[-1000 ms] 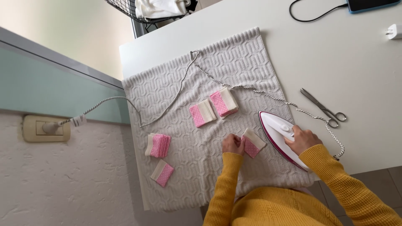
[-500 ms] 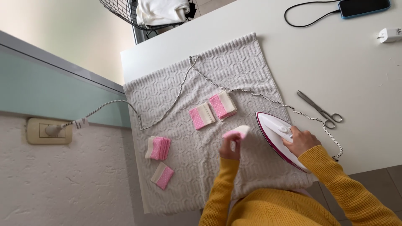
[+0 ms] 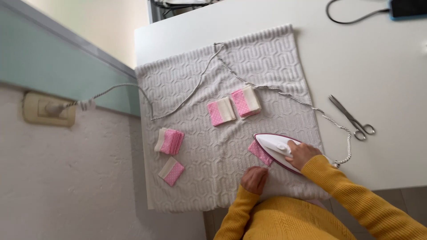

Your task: Ironing small pieces of pink and white fabric on a table.

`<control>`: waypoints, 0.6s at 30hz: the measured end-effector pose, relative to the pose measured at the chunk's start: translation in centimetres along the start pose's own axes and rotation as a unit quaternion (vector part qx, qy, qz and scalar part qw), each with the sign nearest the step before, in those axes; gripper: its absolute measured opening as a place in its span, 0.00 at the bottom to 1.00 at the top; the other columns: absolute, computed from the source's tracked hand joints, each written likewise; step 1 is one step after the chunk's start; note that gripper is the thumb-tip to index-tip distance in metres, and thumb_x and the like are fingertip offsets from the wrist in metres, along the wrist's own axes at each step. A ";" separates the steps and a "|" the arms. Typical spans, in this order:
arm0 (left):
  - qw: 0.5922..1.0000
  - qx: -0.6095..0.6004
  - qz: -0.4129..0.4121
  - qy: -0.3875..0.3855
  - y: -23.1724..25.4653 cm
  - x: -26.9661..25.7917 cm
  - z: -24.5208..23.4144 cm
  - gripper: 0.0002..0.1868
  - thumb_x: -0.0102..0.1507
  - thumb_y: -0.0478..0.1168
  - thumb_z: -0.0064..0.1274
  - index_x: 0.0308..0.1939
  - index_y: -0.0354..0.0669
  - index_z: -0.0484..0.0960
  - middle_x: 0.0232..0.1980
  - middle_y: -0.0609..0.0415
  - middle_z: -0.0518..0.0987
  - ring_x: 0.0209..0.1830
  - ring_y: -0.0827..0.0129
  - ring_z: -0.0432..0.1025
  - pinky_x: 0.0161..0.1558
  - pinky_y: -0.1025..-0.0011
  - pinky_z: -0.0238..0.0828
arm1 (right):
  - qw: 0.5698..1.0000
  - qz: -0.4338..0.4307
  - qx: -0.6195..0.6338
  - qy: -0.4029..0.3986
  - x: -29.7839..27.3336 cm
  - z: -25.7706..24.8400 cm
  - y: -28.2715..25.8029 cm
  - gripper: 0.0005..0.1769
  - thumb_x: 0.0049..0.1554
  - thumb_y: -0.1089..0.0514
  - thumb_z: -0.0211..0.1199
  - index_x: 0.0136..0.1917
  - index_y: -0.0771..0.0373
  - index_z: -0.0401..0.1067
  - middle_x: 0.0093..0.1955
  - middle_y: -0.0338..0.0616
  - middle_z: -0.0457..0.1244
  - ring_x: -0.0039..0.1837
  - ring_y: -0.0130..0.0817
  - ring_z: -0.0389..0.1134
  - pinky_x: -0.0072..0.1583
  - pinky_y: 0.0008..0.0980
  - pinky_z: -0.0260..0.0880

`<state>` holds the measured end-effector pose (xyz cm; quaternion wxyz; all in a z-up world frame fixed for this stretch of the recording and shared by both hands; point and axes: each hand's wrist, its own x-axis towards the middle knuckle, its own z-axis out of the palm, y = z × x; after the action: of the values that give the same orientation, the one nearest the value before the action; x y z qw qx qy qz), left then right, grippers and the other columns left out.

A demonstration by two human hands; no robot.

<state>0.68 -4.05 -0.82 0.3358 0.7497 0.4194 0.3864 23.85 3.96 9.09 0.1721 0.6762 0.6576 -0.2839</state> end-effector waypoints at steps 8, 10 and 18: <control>0.986 0.147 0.010 0.083 3.6 0.8 -3.6 0.11 0.66 0.33 0.55 0.53 0.38 0.82 0.57 0.47 0.83 0.64 0.53 0.74 0.67 0.56 0.64 | 0.999 -0.039 -0.008 -0.033 2.0 0.4 -2.5 0.26 0.60 0.41 0.62 0.64 0.57 0.64 0.50 0.52 0.71 0.54 0.45 0.76 0.56 0.46 0.79; 0.983 0.158 0.013 0.090 2.9 1.2 -3.4 0.13 0.66 0.33 0.54 0.54 0.37 0.82 0.59 0.45 0.82 0.66 0.52 0.71 0.69 0.55 0.62 | 0.998 -0.034 -0.007 -0.042 2.1 -0.2 -2.8 0.27 0.59 0.42 0.63 0.65 0.54 0.63 0.50 0.52 0.71 0.55 0.46 0.75 0.56 0.46 0.79; 0.982 0.139 -0.003 0.125 0.5 -0.4 -1.9 0.09 0.67 0.34 0.52 0.49 0.35 0.83 0.57 0.44 0.81 0.66 0.51 0.72 0.66 0.55 0.66 | 0.999 -0.009 0.016 -0.039 0.2 -1.5 -4.5 0.27 0.56 0.45 0.66 0.65 0.53 0.63 0.60 0.51 0.67 0.64 0.49 0.70 0.64 0.48 0.73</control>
<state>-0.87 -4.25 0.40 0.1742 0.7340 0.5096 0.4138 19.67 5.33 10.78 0.1845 0.6615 0.6517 -0.3219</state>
